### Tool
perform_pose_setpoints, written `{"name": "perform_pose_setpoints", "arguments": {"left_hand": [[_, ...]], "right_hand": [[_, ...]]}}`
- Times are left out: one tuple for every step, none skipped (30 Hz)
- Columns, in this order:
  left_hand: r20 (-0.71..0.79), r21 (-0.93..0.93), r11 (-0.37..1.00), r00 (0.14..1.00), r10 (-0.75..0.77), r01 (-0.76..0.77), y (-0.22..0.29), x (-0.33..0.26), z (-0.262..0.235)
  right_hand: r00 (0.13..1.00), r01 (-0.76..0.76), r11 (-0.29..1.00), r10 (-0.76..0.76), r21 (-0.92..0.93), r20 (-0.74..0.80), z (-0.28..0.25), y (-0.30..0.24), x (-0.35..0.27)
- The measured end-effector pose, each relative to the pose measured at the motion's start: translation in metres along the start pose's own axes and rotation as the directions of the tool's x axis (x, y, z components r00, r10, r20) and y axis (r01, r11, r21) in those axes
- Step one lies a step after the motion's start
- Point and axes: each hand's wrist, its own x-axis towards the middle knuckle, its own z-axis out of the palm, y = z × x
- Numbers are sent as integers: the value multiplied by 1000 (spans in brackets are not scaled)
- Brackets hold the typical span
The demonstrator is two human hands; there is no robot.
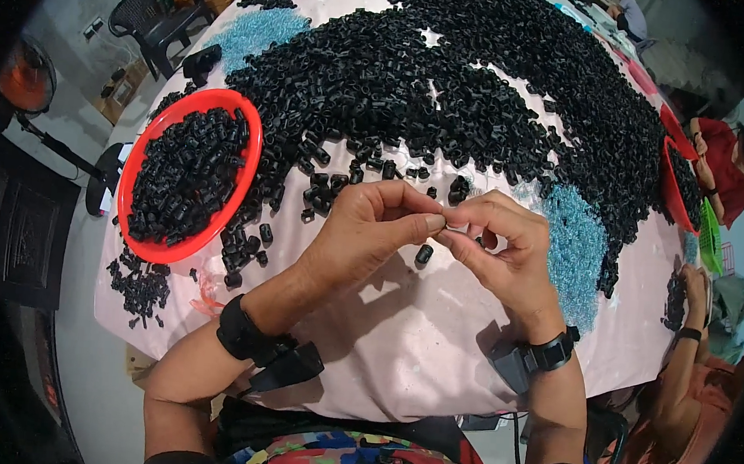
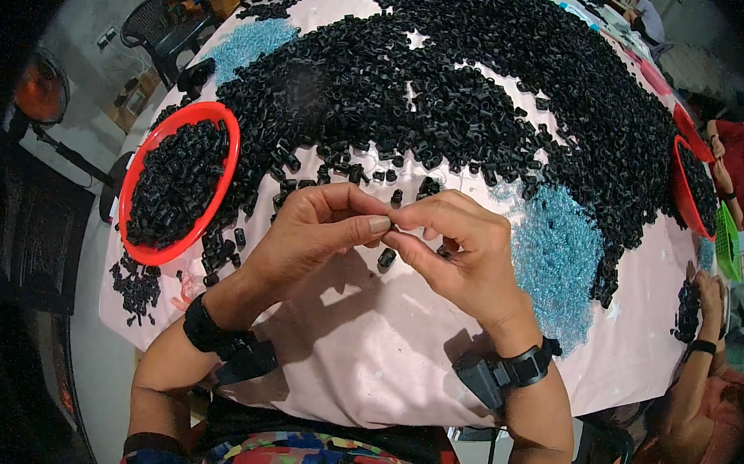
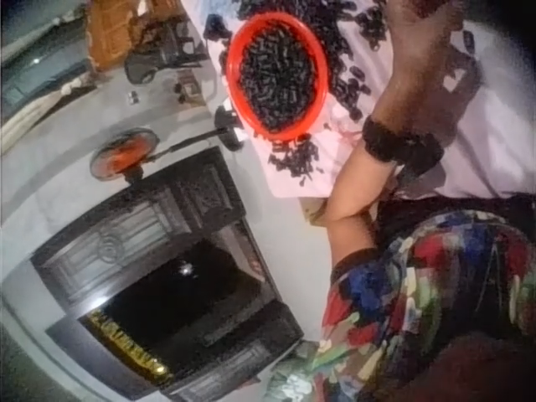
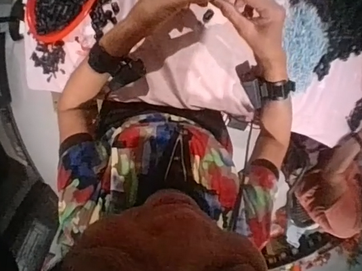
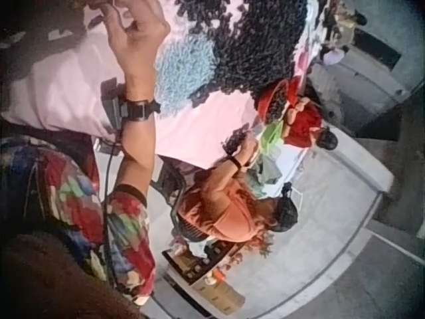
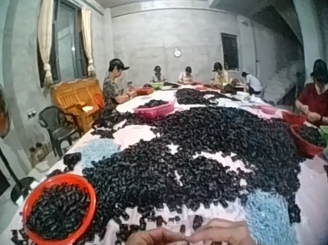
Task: Assembling small black plastic components by hand on a production table.
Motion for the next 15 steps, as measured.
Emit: {"name": "perform_pose_setpoints", "arguments": {"left_hand": [[1, 5, 1000, 1000, 0, 0, 2, -1, 1], [3, 12, 1000, 1000, -4, 4, 2, -1, 0], [-3, 4, 1000, 1000, -23, 23, 3, -2, 0], [-9, -2, 999, 999, -41, 41, 4, -3, -1], [-8, 5, 999, 999, -44, 44, 4, -4, -2], [-79, 84, 996, 997, -21, 28, 2, -3, -5], [-147, 162, 987, 989, 8, 16, -2, -2, -8], [-172, 250, 968, 983, 69, -24, -8, 1, -13], [-169, 255, 967, 983, 71, -26, -9, 3, -14], [-180, 459, 886, 970, 163, -64, -9, 6, -14], [-170, 641, 762, 952, 255, -90, -11, 9, -14], [-110, 712, 672, 912, 394, -204, -13, 13, -13], [-112, 715, 669, 911, 397, -203, -14, 18, -12], [-18, 823, 513, 892, 452, -243, -15, 23, -11], [84, 899, 338, 869, 487, -276, -17, 27, -8]], "right_hand": [[1000, -2, 1000, 2, 5, -6, 0, 0, 0], [999, -33, 999, 33, 26, -10, 1, -1, 0], [998, -62, 997, 63, 47, -13, 1, -2, -1], [998, -62, 997, 63, 52, -20, 0, -1, -1], [991, -129, 990, 130, 53, -26, -1, 0, -1], [980, -194, 980, 195, 52, -33, -3, 1, -1], [980, -192, 980, 194, 54, -39, -6, 2, 0], [959, -282, 959, 282, 32, 26, -10, 2, 0], [926, -368, 930, 366, 4, 90, -13, 4, 0], [932, -348, 937, 348, -20, 98, -11, 11, -4], [933, -347, 938, 347, -20, 93, -11, 17, -5], [952, -270, 961, 276, -61, 130, -9, 21, -5], [964, -190, 977, 205, -100, 168, -8, 23, -5], [965, -187, 977, 202, -100, 169, -9, 21, -4], [957, -188, 972, 214, -142, 197, -11, 18, -2]]}}
